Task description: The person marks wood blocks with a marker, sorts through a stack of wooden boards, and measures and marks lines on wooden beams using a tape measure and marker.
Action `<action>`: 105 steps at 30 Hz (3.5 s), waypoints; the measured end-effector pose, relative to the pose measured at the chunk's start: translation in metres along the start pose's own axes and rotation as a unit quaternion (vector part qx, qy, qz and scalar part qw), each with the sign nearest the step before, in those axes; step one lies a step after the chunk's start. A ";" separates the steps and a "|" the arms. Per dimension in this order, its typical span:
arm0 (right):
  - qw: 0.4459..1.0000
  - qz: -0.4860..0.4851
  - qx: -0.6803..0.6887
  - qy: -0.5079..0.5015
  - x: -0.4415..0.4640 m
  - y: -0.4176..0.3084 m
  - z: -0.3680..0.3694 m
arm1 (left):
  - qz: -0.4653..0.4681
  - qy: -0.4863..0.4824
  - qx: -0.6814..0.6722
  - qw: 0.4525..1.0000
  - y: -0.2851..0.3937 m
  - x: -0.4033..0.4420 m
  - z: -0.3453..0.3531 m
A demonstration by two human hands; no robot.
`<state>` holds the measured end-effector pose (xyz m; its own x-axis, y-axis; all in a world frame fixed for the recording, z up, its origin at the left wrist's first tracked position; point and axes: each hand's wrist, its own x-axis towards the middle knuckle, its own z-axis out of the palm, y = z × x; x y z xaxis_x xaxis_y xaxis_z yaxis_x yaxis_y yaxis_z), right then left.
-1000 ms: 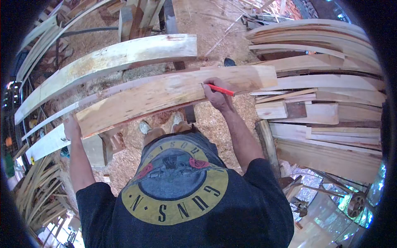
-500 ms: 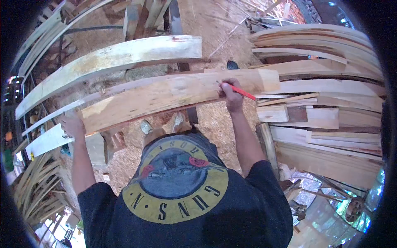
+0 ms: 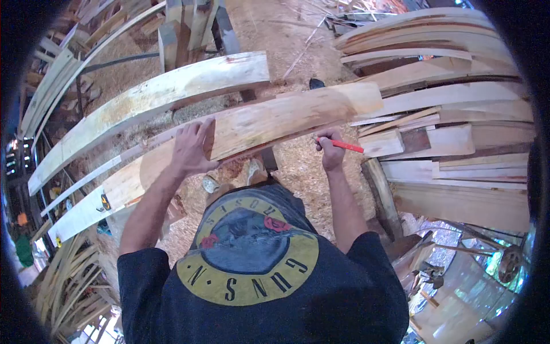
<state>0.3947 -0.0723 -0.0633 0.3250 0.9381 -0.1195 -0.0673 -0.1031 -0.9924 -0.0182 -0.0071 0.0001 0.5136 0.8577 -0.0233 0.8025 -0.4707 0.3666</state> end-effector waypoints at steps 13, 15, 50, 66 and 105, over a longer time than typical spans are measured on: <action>0.998 0.041 -0.041 0.014 -0.022 0.015 -0.005 | -0.022 0.106 -0.001 0.994 -0.017 -0.011 -0.006; 0.997 0.041 -0.059 0.001 -0.019 0.016 -0.005 | -0.028 0.127 -0.020 0.991 -0.022 -0.016 -0.001; 0.976 -0.012 -0.196 0.094 -0.012 0.046 0.026 | -0.001 0.092 0.074 0.993 -0.171 0.004 -0.110; 0.944 0.124 -0.208 0.222 -0.087 0.040 0.011 | -0.023 0.103 0.129 0.986 -0.238 0.043 -0.053; 0.963 0.174 -0.076 0.192 0.229 0.068 -0.252 | -0.682 0.323 -0.156 0.637 -0.159 -0.262 0.037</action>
<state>0.7021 0.0523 -0.1657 0.6347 0.6496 -0.4186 -0.1060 -0.4634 -0.8798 -0.2690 -0.1641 -0.0870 -0.9106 0.3778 -0.1677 0.2167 0.7818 0.5846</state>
